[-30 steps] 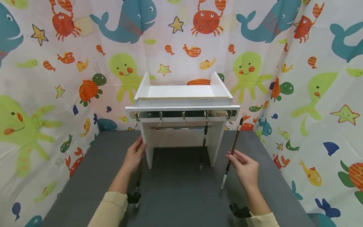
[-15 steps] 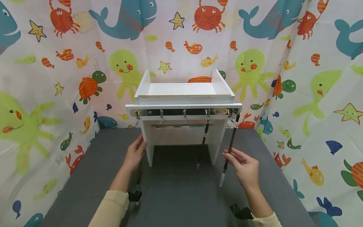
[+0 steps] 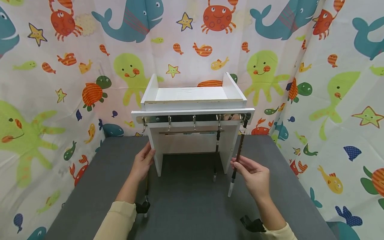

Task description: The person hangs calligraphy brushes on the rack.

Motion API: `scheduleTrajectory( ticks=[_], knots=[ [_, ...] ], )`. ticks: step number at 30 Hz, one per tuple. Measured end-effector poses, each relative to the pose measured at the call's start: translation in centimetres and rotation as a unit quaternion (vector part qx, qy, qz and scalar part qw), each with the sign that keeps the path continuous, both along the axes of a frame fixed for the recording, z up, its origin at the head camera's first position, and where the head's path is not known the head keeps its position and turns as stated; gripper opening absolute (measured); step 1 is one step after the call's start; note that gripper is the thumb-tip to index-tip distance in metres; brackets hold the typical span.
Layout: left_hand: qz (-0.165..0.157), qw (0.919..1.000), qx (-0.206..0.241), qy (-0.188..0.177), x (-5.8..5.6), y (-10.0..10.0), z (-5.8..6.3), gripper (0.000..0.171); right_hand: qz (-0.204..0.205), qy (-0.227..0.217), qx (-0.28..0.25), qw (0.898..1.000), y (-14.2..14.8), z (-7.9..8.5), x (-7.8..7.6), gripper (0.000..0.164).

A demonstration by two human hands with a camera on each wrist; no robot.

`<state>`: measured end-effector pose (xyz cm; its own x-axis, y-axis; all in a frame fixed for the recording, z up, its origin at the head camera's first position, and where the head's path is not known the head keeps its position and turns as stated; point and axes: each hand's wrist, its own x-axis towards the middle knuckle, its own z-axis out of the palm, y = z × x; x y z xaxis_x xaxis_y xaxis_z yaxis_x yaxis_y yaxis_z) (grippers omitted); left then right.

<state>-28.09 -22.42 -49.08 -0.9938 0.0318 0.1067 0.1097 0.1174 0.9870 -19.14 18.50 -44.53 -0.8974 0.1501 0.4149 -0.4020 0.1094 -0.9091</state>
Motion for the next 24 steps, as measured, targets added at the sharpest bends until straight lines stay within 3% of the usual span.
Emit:
scheduleTrajectory(
  ticks=[11,24],
  knots=[
    [0.004,1.0,-0.003,-0.006,-0.2,-0.1,-0.1,0.063,0.039,0.014,0.002,0.999,-1.2,0.3,0.6,0.026],
    [0.002,0.9997,-0.021,0.009,0.0,0.0,-0.1,0.062,0.152,0.048,0.0,0.987,-3.2,-0.5,0.6,0.029]
  ],
)
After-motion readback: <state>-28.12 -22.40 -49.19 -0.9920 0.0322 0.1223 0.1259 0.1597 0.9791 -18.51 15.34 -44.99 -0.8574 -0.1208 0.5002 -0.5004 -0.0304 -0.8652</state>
